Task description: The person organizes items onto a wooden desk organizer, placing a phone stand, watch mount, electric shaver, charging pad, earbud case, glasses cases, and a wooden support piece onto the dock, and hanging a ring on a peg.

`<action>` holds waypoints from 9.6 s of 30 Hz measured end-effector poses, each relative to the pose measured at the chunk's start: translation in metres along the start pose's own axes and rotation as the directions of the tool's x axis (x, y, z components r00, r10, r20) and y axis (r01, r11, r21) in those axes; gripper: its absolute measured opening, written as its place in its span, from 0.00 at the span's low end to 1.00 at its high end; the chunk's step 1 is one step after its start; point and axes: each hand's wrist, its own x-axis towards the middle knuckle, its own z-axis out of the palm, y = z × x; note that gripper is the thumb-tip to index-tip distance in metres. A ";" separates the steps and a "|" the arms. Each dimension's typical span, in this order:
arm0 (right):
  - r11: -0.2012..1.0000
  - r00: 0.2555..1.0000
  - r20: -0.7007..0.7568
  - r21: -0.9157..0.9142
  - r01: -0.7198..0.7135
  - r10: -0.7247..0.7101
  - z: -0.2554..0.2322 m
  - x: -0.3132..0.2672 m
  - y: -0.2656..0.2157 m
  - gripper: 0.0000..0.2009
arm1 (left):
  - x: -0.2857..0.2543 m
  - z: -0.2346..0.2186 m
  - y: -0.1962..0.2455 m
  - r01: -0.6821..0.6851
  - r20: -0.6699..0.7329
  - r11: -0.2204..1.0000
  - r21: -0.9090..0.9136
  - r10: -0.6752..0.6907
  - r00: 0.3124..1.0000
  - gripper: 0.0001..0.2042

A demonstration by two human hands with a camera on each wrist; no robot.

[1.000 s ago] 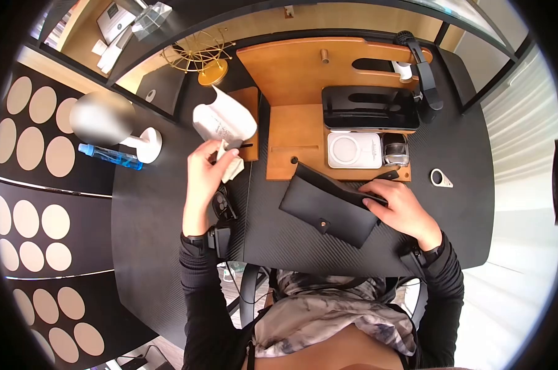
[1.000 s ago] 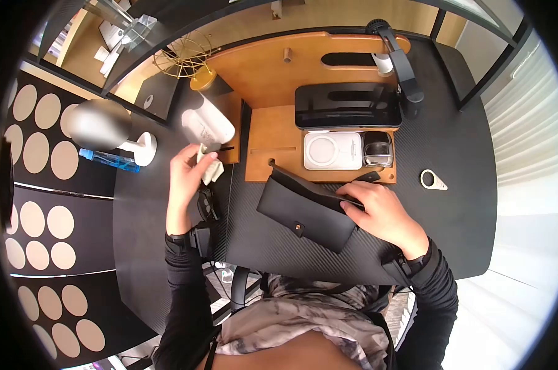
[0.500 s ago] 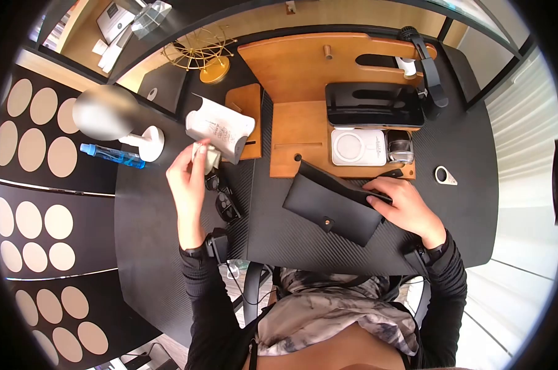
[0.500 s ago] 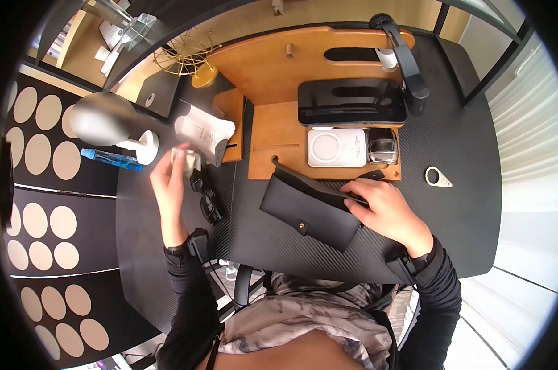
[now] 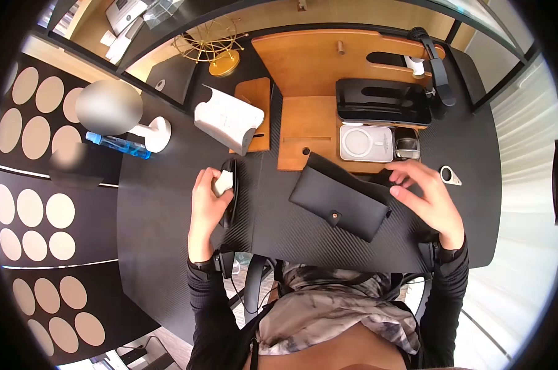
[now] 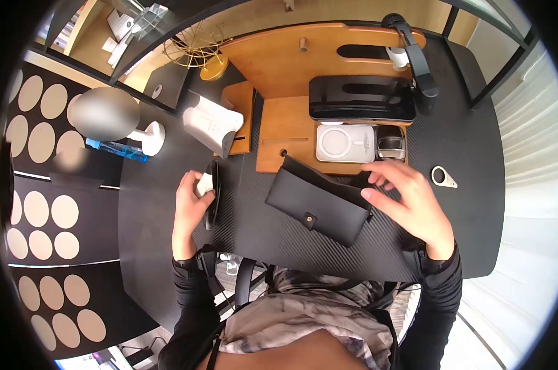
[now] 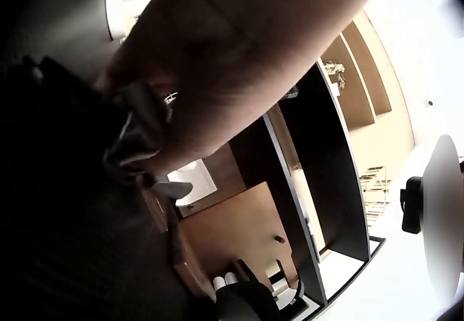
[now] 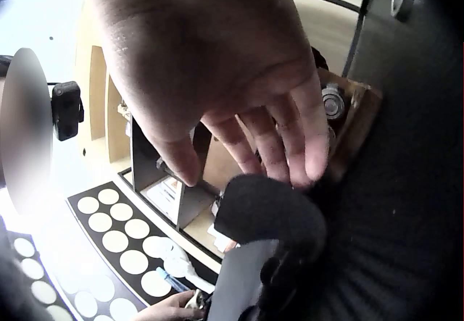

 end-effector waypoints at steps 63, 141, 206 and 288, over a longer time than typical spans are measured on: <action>0.619 0.848 0.131 -0.629 0.471 -0.513 0.016 0.009 -0.065 0.20 | -0.009 0.085 0.085 -0.680 -0.193 0.539 -0.497 0.695 0.693 0.15; 0.930 0.912 -0.186 -0.059 0.362 -0.366 0.047 0.019 -0.018 0.20 | -0.015 0.090 0.071 0.659 0.613 -0.122 -0.743 0.273 0.741 0.23; 0.985 0.986 -0.147 0.137 0.105 -0.084 0.089 0.015 -0.019 0.06 | -0.027 0.092 0.075 0.218 0.510 0.557 -0.801 0.445 0.737 0.41; 0.949 0.982 0.116 0.297 0.106 -0.146 0.057 0.001 0.007 0.11 | 0.098 -0.003 -0.018 0.303 0.012 0.904 0.302 -0.321 0.947 0.47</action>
